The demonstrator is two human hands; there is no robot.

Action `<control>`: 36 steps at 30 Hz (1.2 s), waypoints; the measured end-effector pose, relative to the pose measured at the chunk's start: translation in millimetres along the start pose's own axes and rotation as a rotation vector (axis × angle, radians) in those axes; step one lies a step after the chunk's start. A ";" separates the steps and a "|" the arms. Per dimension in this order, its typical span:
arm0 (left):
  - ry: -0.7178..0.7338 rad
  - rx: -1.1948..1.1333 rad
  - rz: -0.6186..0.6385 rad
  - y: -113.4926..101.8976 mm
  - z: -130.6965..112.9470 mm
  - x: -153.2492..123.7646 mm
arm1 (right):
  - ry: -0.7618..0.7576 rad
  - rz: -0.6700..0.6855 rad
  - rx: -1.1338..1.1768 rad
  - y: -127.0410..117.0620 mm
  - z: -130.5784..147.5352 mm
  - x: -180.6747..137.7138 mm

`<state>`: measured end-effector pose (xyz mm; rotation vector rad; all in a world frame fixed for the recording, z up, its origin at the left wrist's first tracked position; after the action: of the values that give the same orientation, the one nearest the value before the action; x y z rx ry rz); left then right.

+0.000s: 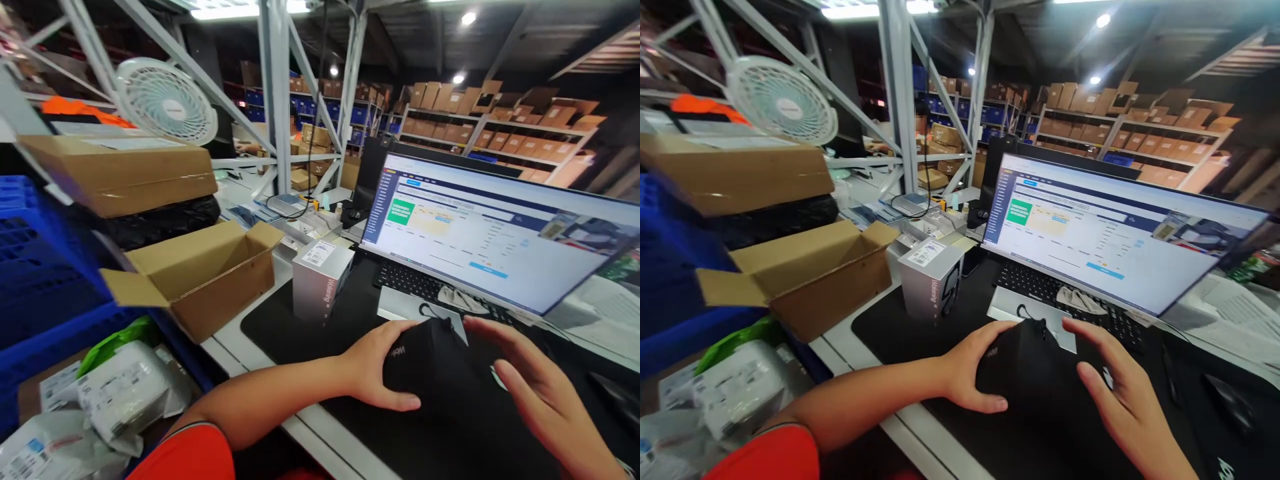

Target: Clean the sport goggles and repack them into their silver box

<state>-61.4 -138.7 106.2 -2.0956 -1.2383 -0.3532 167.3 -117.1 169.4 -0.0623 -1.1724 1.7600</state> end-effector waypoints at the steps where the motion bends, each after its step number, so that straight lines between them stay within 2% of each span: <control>1: 0.023 0.049 0.043 2.7 -1.6 -1.5 | -0.017 0.022 0.018 -1.0 6.5 2.6; 4: 0.082 0.149 0.145 10.4 -1.8 -5.5 | -0.087 0.171 0.092 12.4 21.5 8.8; 6: 0.085 0.199 0.194 13.6 1.1 -6.7 | -0.090 0.217 0.123 19.4 23.3 11.1; 11: 0.038 0.335 0.238 16.5 5.1 -5.8 | -0.053 0.110 0.109 15.3 19.2 9.3; 15: 0.052 0.420 0.194 17.3 1.6 -6.7 | -0.149 0.084 0.126 23.2 28.9 7.7; 18: 0.015 0.422 0.172 15.2 0.8 -7.2 | -0.171 -0.077 0.156 24.7 32.5 8.8; 21: -0.091 0.294 0.102 7.0 3.0 -5.1 | -0.115 -0.267 0.232 19.0 29.5 7.2; 23: -0.162 0.151 0.050 1.8 5.9 -2.9 | -0.118 -0.313 0.268 14.6 32.3 4.0; 25: -0.215 0.014 0.008 -1.3 9.4 -0.7 | -0.180 -0.290 0.241 11.4 43.7 -0.3; 28: -0.258 -0.116 -0.057 -5.0 14.5 1.2 | -0.356 -0.169 0.080 17.3 73.6 -8.2; 30: -0.283 -0.170 -0.121 -8.7 17.6 0.9 | -0.459 -0.105 -0.003 30.8 91.1 -13.4; 33: -0.343 -0.285 -0.255 -16.5 20.0 -1.3 | -0.532 -0.076 -0.006 62.1 102.6 -19.8; 36: -0.447 -0.566 -0.432 -24.9 20.1 -2.4 | -0.597 0.021 -0.054 104.1 102.0 -28.7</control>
<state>-85.8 -118.8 100.2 -2.4440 -2.0630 -0.4855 58.5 -212.5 135.7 0.4478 -1.6427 1.8210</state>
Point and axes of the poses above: each hand's wrist, its own x-axis towards the middle knuckle, its own y-axis out of the palm, z = x × y, the point moved 6 cm from there along x, towards the middle knuckle, and after that the axes turned 6 degrees about z, right-handed, at the moved point
